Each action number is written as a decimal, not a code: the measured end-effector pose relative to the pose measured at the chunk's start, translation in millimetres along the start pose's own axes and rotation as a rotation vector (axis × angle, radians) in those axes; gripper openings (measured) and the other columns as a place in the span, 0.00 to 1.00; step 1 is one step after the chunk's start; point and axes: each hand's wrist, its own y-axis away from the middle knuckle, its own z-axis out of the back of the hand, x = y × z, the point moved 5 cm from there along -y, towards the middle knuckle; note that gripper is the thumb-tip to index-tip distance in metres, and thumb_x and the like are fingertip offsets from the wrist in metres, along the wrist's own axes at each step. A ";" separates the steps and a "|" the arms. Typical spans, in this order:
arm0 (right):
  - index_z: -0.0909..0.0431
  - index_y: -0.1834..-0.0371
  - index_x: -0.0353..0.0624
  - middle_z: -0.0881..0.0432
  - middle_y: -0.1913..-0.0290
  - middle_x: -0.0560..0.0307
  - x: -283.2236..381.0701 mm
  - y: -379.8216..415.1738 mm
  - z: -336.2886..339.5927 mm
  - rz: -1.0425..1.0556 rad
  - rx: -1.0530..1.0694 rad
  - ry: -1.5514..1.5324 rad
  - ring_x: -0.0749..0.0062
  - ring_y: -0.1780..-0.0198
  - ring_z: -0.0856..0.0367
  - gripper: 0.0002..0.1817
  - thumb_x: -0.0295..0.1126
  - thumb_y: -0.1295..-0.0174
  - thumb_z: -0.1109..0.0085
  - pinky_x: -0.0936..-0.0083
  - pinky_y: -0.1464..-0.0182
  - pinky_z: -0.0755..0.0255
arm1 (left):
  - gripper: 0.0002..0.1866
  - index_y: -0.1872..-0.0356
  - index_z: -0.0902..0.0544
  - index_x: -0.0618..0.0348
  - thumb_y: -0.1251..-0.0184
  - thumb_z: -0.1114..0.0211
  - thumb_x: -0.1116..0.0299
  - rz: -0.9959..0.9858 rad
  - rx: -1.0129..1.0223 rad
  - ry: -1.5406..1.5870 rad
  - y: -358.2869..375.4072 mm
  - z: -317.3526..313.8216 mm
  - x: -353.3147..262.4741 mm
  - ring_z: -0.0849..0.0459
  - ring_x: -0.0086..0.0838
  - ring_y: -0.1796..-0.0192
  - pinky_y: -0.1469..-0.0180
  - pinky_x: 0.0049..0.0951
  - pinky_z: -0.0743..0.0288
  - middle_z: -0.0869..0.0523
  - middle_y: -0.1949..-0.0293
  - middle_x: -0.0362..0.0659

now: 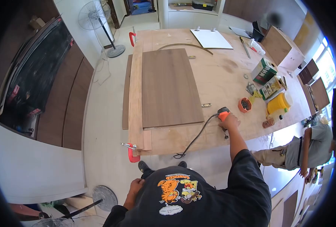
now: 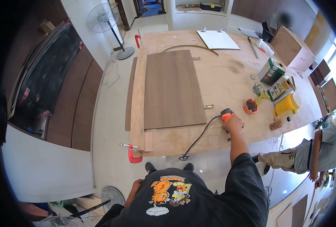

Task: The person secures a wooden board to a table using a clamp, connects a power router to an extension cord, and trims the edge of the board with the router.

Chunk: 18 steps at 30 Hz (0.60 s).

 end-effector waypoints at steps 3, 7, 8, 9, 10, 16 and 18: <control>0.23 0.47 0.42 0.15 0.49 0.48 -4.7 1.4 -10.7 0.041 -0.077 0.014 0.57 0.44 0.17 0.35 0.46 0.59 0.26 0.55 0.34 0.33 | 0.20 0.55 0.12 0.63 0.34 0.37 0.55 0.067 0.024 -0.101 17.7 23.8 35.2 0.13 0.49 0.52 0.48 0.40 0.21 0.12 0.57 0.59; 0.23 0.50 0.40 0.15 0.52 0.43 -6.1 42.6 3.0 0.062 -0.201 -0.127 0.51 0.46 0.17 0.31 0.46 0.56 0.30 0.56 0.36 0.32 | 0.14 0.62 0.12 0.60 0.37 0.36 0.59 -0.016 0.040 -0.301 5.4 62.0 93.8 0.13 0.52 0.55 0.52 0.45 0.21 0.12 0.59 0.58; 0.23 0.50 0.39 0.15 0.53 0.42 -5.6 61.5 6.6 0.090 -0.204 -0.163 0.51 0.46 0.17 0.32 0.46 0.56 0.30 0.54 0.36 0.32 | 0.13 0.64 0.13 0.59 0.39 0.35 0.60 -0.008 0.029 -0.289 3.9 76.0 101.9 0.13 0.52 0.56 0.53 0.46 0.20 0.12 0.60 0.57; 0.24 0.50 0.37 0.15 0.53 0.41 -4.0 82.4 16.5 0.108 -0.210 -0.199 0.50 0.46 0.17 0.32 0.47 0.56 0.31 0.53 0.37 0.32 | 0.11 0.67 0.14 0.59 0.41 0.34 0.61 -0.090 0.077 -0.414 -2.7 87.9 105.9 0.13 0.52 0.56 0.53 0.47 0.20 0.12 0.62 0.56; 0.24 0.49 0.36 0.16 0.53 0.40 -3.0 103.0 27.7 0.118 -0.220 -0.234 0.50 0.46 0.17 0.33 0.47 0.56 0.31 0.51 0.37 0.32 | 0.10 0.70 0.16 0.58 0.43 0.33 0.61 -0.182 0.128 -0.539 -13.9 100.2 109.5 0.13 0.51 0.56 0.54 0.48 0.20 0.12 0.63 0.55; 0.25 0.50 0.37 0.15 0.57 0.46 19.9 232.0 56.4 0.101 -0.295 -0.818 0.57 0.53 0.17 0.31 0.38 0.60 0.28 0.64 0.46 0.24 | 0.07 0.73 0.18 0.58 0.42 0.33 0.66 -0.516 0.284 -0.617 -106.5 172.9 156.3 0.14 0.49 0.61 0.58 0.44 0.19 0.13 0.70 0.53; 0.25 0.48 0.38 0.15 0.56 0.51 33.3 287.1 65.3 0.161 -0.295 -1.017 0.64 0.53 0.17 0.32 0.33 0.61 0.27 0.68 0.47 0.24 | 0.11 0.68 0.14 0.60 0.36 0.35 0.62 -0.231 0.324 -0.248 -123.4 191.9 166.0 0.13 0.47 0.62 0.57 0.42 0.20 0.12 0.69 0.54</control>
